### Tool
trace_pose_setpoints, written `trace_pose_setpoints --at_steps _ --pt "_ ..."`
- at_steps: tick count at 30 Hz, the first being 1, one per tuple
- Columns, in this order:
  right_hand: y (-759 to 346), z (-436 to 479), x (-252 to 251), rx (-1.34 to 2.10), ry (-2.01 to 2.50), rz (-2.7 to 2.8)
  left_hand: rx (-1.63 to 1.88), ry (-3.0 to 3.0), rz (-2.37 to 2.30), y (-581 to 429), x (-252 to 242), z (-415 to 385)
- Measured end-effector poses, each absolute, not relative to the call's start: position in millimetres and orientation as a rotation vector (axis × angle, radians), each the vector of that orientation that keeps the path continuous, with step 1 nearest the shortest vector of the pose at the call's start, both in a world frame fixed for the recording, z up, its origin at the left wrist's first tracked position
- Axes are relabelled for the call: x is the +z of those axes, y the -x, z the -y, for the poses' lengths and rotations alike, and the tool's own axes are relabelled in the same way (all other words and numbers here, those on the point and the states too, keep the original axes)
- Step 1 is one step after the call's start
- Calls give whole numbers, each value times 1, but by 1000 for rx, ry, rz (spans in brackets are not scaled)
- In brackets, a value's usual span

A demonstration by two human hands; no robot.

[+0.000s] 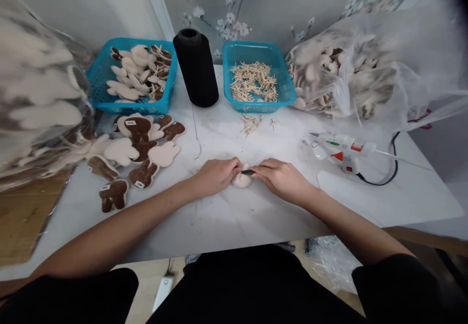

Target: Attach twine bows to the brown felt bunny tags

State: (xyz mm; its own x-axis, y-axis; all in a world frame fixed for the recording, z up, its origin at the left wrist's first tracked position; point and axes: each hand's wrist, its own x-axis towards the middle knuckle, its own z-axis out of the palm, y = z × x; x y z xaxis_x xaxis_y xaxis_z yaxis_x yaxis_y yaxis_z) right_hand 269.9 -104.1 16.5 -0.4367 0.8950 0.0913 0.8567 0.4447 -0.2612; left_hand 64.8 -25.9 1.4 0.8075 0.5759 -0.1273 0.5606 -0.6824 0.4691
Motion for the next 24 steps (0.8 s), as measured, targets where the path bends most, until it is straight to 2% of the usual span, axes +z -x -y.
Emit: trace_pose_setpoints --at_steps 6,19,24 --pt "-269 102 12 204 1517 2490 71 -2442 -867 -66 2 24" --pt "-271 105 1 315 1532 2337 155 -2139 -850 -64 15 21" --pt "-272 109 4 351 1547 2303 111 -2262 -779 -64 19 22"
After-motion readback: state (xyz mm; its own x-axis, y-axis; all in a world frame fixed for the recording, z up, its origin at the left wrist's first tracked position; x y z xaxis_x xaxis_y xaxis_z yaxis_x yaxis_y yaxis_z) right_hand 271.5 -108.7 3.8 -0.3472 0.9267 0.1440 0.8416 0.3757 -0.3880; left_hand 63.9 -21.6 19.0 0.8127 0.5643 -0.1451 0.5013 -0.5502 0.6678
